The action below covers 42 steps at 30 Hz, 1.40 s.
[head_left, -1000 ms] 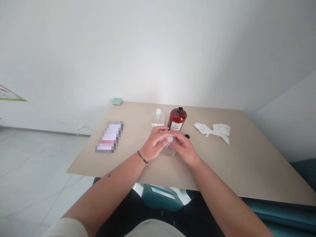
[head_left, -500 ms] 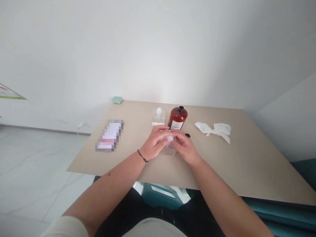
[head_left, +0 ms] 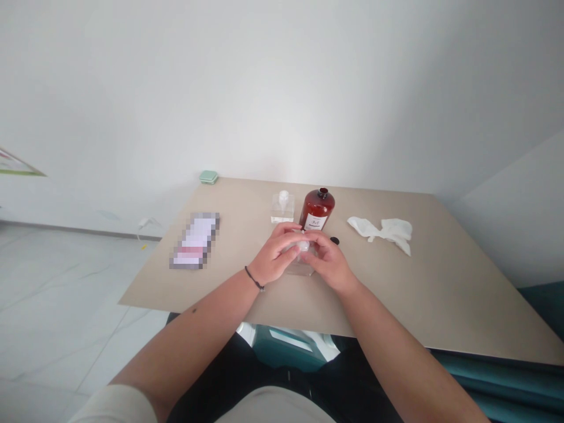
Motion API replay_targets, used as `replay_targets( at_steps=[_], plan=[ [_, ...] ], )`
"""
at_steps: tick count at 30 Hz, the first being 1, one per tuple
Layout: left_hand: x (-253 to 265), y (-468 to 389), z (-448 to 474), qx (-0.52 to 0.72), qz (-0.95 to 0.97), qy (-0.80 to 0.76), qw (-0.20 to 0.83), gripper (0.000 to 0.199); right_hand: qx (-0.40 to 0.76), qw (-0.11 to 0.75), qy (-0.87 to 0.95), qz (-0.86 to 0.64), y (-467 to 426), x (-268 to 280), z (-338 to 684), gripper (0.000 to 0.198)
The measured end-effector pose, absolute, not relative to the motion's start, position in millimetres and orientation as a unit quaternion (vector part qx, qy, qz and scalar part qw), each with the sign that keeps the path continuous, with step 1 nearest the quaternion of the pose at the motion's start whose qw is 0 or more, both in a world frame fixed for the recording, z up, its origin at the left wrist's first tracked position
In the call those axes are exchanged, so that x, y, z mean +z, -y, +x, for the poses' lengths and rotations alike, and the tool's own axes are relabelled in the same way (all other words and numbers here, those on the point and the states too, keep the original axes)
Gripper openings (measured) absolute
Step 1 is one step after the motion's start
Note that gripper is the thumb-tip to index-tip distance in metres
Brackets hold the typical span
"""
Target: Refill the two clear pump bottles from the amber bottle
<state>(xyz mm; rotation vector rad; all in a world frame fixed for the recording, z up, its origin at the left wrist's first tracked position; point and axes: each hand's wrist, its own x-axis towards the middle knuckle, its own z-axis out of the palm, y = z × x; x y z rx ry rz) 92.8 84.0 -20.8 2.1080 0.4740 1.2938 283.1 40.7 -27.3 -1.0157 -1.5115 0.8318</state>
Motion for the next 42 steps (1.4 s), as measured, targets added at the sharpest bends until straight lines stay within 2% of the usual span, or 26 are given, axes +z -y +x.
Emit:
replay_targets(
  at_steps=[42],
  plan=[
    [-17.3,-82.6,93.2,0.479,0.797,-0.183,0.320,0.034,0.337,0.528,0.646,-0.436,-40.3,-27.4,283.1,0.033]
  ],
)
